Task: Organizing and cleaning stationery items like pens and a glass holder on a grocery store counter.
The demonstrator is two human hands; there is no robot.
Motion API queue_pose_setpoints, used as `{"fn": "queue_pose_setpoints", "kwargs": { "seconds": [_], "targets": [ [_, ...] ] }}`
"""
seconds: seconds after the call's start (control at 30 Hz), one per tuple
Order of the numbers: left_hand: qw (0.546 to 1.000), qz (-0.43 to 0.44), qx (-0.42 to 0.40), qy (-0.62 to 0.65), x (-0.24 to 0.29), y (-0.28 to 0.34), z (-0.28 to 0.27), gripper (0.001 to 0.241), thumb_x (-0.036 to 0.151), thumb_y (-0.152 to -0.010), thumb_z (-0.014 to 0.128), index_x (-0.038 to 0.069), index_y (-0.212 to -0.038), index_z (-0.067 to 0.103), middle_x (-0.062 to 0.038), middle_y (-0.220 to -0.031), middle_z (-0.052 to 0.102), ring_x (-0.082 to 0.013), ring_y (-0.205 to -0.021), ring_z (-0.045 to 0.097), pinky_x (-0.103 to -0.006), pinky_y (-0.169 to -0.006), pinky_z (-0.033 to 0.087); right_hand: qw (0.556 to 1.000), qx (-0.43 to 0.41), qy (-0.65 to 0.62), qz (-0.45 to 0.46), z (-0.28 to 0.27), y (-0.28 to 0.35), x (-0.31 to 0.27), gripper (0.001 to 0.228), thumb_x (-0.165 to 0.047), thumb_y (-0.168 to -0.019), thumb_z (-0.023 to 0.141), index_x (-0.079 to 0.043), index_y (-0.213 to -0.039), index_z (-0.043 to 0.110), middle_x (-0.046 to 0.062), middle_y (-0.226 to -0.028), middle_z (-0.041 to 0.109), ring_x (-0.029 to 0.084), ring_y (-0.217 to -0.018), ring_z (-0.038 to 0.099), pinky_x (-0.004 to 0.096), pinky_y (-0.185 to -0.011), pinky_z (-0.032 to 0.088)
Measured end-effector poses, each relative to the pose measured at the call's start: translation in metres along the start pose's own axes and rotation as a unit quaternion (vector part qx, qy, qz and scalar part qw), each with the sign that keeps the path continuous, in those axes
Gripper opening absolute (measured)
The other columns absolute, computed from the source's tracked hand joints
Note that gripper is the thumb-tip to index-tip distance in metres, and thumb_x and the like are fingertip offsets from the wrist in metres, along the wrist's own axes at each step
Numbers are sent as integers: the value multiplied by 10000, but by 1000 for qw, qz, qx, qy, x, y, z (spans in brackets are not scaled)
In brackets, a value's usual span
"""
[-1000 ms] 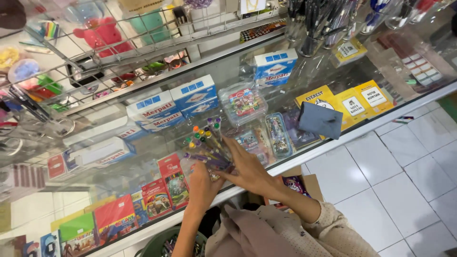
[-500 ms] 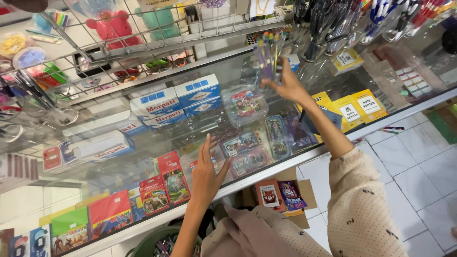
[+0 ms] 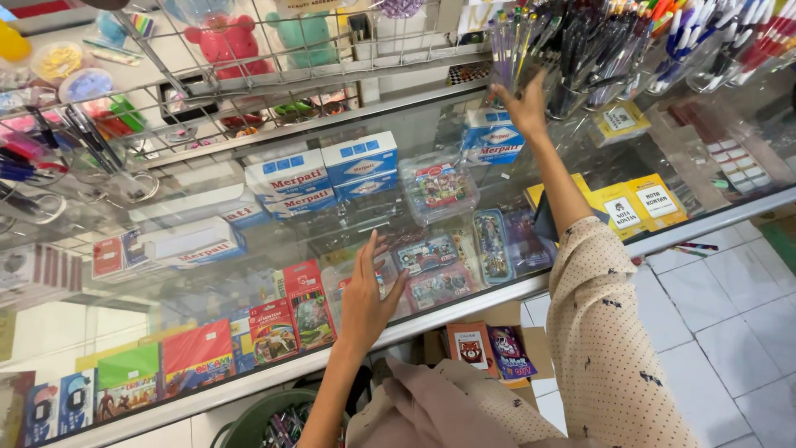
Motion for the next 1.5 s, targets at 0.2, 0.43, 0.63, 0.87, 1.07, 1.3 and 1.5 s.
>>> {"fn": "queue_pose_setpoints", "kwargs": {
  "seconds": [0.2, 0.43, 0.63, 0.87, 1.07, 1.3, 1.5],
  "targets": [
    [1000, -6, -4, -1, 0, 0, 0, 835, 193, -918, 764, 12, -1569, 274, -198, -1412, 554, -309, -1244, 642, -389, -966, 593, 998, 58, 35, -13, -10, 5, -9, 686, -282, -918, 931, 79, -1301, 491, 206, -1144, 759, 293, -1062, 756, 401, -960, 566],
    [1000, -3, -1, 3, -1, 0, 0, 820, 180, -919, 762, 10, -1563, 285, -208, -1386, 563, -315, -1234, 645, -386, -970, 593, 993, 98, 63, 27, -26, 15, -56, 451, -370, -829, 932, 31, -931, 755, 177, -910, 793, 245, -799, 763, 418, -759, 570],
    [1000, -15, -6, 3, 0, 0, -1, 800, 176, -908, 769, 18, -1550, 318, -191, -1373, 584, -312, -1212, 666, -381, -955, 598, 969, 53, 225, 89, -22, 7, -11, 580, -454, -836, 951, 76, -832, 715, 285, -809, 708, 411, -806, 711, 490, -681, 562],
    [999, -35, -11, -12, -8, 1, 3, 781, 206, -911, 768, 24, -1535, 335, -186, -1388, 583, -293, -1171, 685, -384, -901, 597, 942, 41, 332, 29, -52, -6, -150, 334, -316, -1013, 802, 0, -1076, 713, 191, -1009, 749, 429, -917, 719, 541, -797, 538],
    [999, -33, -9, 6, -4, -1, 1, 759, 210, -915, 753, 24, -1528, 347, -186, -1391, 585, -302, -1191, 675, -388, -930, 600, 856, 29, 398, -330, -24, -26, -188, 727, -237, -844, 902, -8, -1448, 567, 185, -1372, 563, 378, -1260, 533, 502, -1066, 460],
    [1000, -11, 0, -6, -2, 1, 2, 723, 189, -922, 754, 21, -1510, 367, -195, -1389, 583, -311, -1215, 662, -383, -954, 600, 906, 21, 344, -245, -53, -29, -166, 455, -100, -907, 835, -17, -1273, 578, 167, -1295, 595, 370, -1196, 583, 454, -997, 503],
    [1000, -20, -7, -10, -3, 0, 3, 727, 196, -909, 758, 31, -1501, 370, -186, -1396, 582, -307, -1175, 684, -383, -897, 609, 945, -6, 263, -194, -74, -21, -180, 211, -108, -1111, 678, -36, -1292, 598, 147, -1266, 618, 359, -1192, 603, 475, -1016, 499]
  ]
}}
Point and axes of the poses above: each hand's wrist, its own y-axis away from the middle knuckle, its own z-axis out of the palm, x = y × z, the point moved 9 cm from there along -y, towards the middle knuckle
